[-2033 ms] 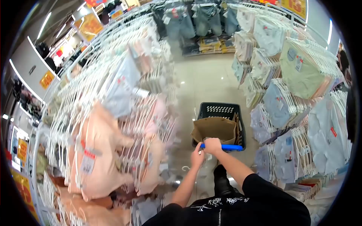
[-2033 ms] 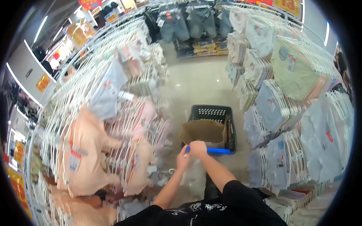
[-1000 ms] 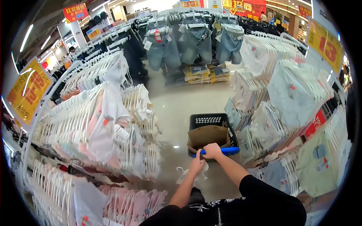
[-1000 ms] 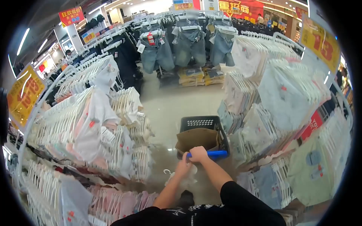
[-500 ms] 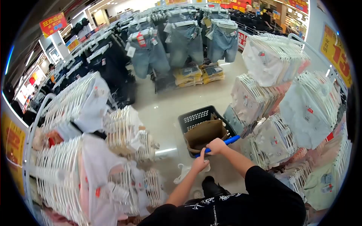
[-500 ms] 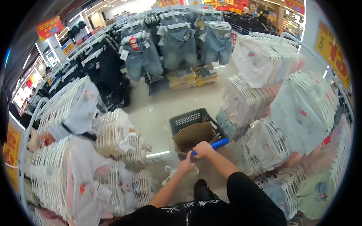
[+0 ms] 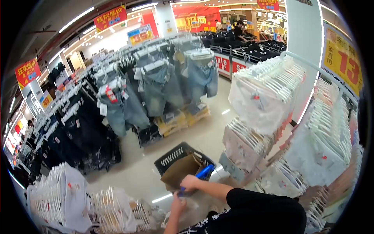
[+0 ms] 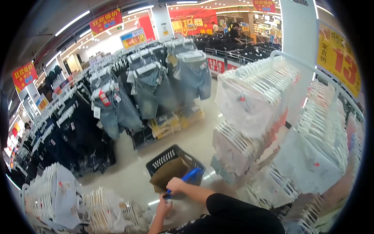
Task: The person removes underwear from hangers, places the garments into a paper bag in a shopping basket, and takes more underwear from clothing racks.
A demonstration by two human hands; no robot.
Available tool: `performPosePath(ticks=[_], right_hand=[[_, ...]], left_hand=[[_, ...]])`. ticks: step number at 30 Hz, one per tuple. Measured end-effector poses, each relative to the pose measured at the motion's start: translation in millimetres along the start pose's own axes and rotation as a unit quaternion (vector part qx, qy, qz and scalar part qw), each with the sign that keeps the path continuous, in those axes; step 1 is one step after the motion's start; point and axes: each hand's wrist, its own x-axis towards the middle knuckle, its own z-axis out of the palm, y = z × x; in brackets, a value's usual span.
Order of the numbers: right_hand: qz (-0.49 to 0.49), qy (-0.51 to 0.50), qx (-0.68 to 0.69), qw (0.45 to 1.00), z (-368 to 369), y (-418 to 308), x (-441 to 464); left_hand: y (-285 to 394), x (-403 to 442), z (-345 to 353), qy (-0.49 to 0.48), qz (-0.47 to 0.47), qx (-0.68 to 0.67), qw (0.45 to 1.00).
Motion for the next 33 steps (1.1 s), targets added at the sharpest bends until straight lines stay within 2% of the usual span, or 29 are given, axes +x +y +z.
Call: performPosePath(ticks=[2,10,11,14,17,18,20,21,22,24,25,26,27,28,30,31,33], right_hand=[[0.004,0.021,0.001,1.000,-7.5,16.0,25.1],[-0.001,-0.015,-0.014,1.000,-32.5,74.8,123.0],[-0.005,-0.010,-0.015,1.000,-35.5,80.7,132.8],[-0.002,-0.008,-0.013,1.000,-49.2,93.3,155.5],[0.054,-0.046,0.011,0.997,-57.5,100.4,176.7],[0.036,-0.017,0.002,0.999,-59.1,103.9,180.2],[0.009,0.042,-0.017,0.999,-63.2,110.3,185.2],[0.014,0.041,0.070,0.997,-69.7,109.3,183.2],[0.016,0.150,0.096,0.984,-68.7,106.3,178.0],[0.028,0.365,0.130,0.921,-62.9,96.4,164.4],[0.033,0.382,0.178,0.906,-62.4,93.1,153.7],[0.080,0.298,0.341,0.888,-57.8,94.0,141.1],[0.119,0.209,0.496,0.834,-51.3,93.9,127.3],[0.149,0.117,0.636,0.748,-44.7,92.5,113.7],[0.153,0.037,0.677,0.719,-21.0,94.0,86.1],[0.174,0.078,0.731,0.656,-25.0,77.3,74.8],[0.207,0.167,0.808,0.525,-45.0,47.3,52.9]], left_hand=[[-8.6,19.4,-14.5,0.030,0.000,0.023,0.999],[17.7,37.5,-40.0,0.001,0.006,0.063,0.998],[12.6,45.2,-36.0,-0.001,-0.001,0.038,0.999],[30.2,64.6,-47.2,-0.054,0.057,0.034,0.996],[65.3,95.7,-61.3,-0.156,0.101,0.065,0.980],[76.7,106.9,-65.2,-0.194,0.122,0.075,0.971],[92.2,128.0,-70.8,-0.227,0.235,0.092,0.941],[97.5,136.8,-74.2,-0.247,0.291,0.097,0.919],[101.3,145.4,-77.2,-0.269,0.327,0.138,0.895],[108.4,158.4,-78.6,-0.310,0.401,0.213,0.835],[114.2,162.7,-81.8,-0.326,0.416,0.234,0.816],[118.9,167.5,-86.6,-0.339,0.430,0.257,0.797],[120.0,172.1,-90.6,-0.350,0.441,0.280,0.777],[115.3,178.4,-87.6,-0.365,0.460,0.279,0.760],[104.0,186.8,-75.3,-0.399,0.494,0.273,0.722],[118.3,183.6,-83.2,-0.438,0.513,0.314,0.669],[108.2,181.5,-75.3,-0.429,0.564,0.317,0.630]])
